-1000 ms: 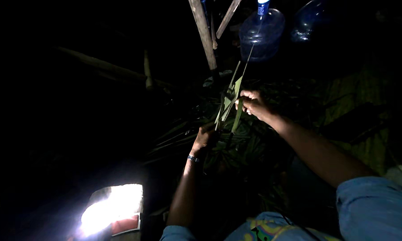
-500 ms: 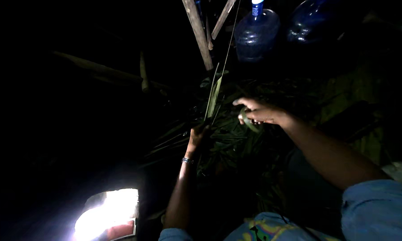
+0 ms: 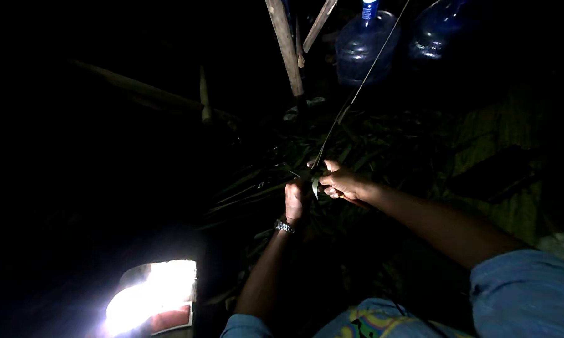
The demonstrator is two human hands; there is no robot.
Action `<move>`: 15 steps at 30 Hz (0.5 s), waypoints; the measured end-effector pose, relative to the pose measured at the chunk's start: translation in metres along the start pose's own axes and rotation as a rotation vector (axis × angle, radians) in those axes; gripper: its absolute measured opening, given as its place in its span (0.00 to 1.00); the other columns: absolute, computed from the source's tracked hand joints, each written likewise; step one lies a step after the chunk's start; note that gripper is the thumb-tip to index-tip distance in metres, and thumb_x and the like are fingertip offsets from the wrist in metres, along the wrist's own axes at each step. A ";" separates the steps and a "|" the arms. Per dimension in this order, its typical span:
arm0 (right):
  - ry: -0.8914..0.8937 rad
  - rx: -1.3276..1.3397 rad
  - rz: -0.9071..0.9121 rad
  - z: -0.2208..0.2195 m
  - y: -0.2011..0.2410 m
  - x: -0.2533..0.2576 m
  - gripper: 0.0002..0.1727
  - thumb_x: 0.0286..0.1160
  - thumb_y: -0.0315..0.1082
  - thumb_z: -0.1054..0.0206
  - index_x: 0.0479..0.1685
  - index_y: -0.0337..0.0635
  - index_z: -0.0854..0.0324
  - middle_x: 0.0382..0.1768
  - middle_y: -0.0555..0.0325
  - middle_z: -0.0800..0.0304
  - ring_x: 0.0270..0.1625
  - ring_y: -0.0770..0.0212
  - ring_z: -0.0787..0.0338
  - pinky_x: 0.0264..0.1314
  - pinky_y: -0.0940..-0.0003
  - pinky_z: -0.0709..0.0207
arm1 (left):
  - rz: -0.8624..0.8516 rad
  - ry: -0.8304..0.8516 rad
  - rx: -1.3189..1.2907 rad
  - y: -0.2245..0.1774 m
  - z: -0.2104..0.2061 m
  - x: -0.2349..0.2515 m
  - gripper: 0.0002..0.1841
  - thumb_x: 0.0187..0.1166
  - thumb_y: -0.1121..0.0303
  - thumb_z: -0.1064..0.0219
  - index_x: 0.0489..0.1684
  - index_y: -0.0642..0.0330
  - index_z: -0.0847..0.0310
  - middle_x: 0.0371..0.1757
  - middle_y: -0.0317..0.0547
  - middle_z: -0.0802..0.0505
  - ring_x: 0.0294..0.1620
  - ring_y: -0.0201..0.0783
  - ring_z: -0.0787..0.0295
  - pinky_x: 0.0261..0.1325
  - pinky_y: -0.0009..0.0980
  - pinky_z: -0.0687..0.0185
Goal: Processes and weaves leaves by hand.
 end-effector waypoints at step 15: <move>-0.292 -0.113 0.121 0.013 0.009 -0.005 0.20 0.83 0.19 0.45 0.72 0.37 0.27 0.24 0.60 0.30 0.15 0.74 0.34 0.18 0.82 0.36 | -0.077 -0.140 0.244 -0.018 -0.005 0.001 0.15 0.77 0.77 0.33 0.58 0.68 0.11 0.42 0.59 0.04 0.39 0.55 0.04 0.46 0.53 0.09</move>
Point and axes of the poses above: each hand's wrist, its own x-axis towards the middle knuckle, its own z-axis out of the back of the hand, y = z × x, the point moved 5 cm from there along x, towards the middle knuckle
